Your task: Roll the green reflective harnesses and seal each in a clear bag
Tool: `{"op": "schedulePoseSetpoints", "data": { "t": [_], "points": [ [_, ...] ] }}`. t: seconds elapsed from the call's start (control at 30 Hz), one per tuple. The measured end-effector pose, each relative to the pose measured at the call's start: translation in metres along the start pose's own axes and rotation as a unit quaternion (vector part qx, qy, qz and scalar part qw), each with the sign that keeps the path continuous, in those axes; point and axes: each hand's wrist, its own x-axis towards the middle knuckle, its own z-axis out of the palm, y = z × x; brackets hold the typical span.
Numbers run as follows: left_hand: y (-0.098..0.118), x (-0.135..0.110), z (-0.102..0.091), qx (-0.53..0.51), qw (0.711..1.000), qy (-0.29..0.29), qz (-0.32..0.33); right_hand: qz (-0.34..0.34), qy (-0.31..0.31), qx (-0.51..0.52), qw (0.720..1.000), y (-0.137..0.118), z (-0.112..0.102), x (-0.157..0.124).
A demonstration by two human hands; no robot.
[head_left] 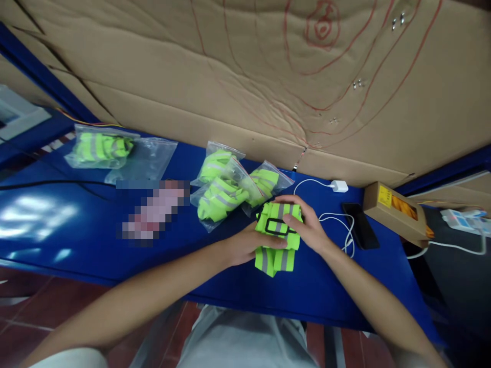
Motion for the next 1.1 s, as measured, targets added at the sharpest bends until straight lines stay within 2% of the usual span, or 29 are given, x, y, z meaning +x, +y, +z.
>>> {"op": "schedulePoseSetpoints", "data": {
  "t": [0.07,0.13,0.2,0.3,0.47,0.57,0.67,0.83,0.9,1.0,1.1],
  "points": [
    [0.005,0.002,0.000,0.028,0.998,0.035,0.039,0.033,-0.066,-0.015,0.997,-0.004,-0.012,0.008],
    [0.008,0.004,-0.001,0.057,0.995,0.050,0.068,0.068,-0.106,-0.058,0.990,-0.010,-0.021,0.012],
    [0.007,0.005,-0.002,0.066,0.993,0.059,0.078,0.084,-0.120,-0.112,0.983,-0.016,-0.024,0.011],
    [0.004,0.002,0.001,0.034,0.994,0.075,0.075,0.065,-0.110,-0.160,0.979,-0.027,-0.019,0.002],
    [0.007,-0.006,0.004,-0.025,0.994,0.066,0.085,-0.031,-0.036,-0.221,0.974,-0.044,-0.002,-0.012],
    [0.011,-0.004,-0.001,-0.048,0.996,0.004,0.071,-0.126,-0.041,-0.254,0.958,-0.044,-0.002,-0.010],
    [0.015,-0.002,-0.006,-0.079,0.991,-0.058,0.088,-0.220,-0.048,-0.293,0.929,-0.035,-0.009,-0.006],
    [0.020,-0.007,-0.007,-0.098,0.977,-0.134,0.137,-0.304,0.005,-0.394,0.867,-0.016,-0.015,-0.005],
    [0.019,-0.008,-0.006,-0.102,0.976,-0.136,0.138,-0.332,0.020,-0.396,0.856,-0.010,-0.014,-0.009],
    [0.017,-0.007,-0.002,-0.113,0.982,-0.101,0.114,-0.360,0.016,-0.391,0.847,-0.004,-0.008,-0.021],
    [0.013,-0.003,0.000,-0.094,0.991,-0.059,0.070,-0.342,0.016,-0.361,0.867,0.000,-0.003,-0.037]
  ]
}}
